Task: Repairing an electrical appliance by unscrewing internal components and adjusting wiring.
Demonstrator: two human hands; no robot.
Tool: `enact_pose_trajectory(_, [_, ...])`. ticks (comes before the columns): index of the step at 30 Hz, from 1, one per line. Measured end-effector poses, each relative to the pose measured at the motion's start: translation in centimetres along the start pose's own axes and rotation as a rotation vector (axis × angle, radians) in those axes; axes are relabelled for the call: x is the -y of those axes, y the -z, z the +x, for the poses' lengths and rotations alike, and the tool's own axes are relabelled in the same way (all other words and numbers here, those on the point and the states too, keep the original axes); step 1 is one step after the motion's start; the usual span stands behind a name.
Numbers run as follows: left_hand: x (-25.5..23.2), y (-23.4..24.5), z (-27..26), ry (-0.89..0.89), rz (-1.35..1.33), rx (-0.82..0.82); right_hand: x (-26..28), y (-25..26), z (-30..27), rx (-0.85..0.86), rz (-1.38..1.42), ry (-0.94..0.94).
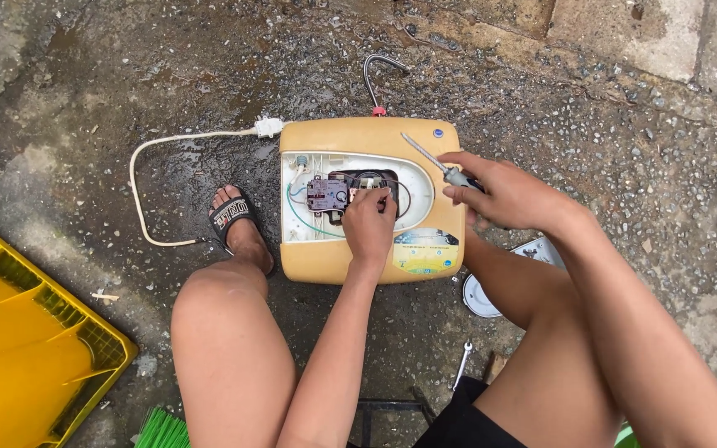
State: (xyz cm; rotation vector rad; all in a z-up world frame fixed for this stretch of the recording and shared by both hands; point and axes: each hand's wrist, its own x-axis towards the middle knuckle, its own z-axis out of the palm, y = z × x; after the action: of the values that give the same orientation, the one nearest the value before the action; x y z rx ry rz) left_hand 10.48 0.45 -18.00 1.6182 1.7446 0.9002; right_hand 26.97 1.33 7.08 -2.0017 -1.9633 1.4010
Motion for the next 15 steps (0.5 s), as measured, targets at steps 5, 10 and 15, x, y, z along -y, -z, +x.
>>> enact_pose_trajectory(5, [-0.3,-0.1,0.1,0.05,-0.009,-0.002,-3.3,-0.3,1.0,-0.015,-0.169,0.01])
enact_pose_trajectory(10, [-1.1,0.6,0.4,0.075,-0.031,0.001,-3.3,-0.5,2.4,-0.079,-0.25,0.118])
enact_pose_trajectory(15, [-1.1,0.6,0.4,0.079,-0.035,-0.031,-2.8,-0.8,2.6,-0.123,-0.249,0.152])
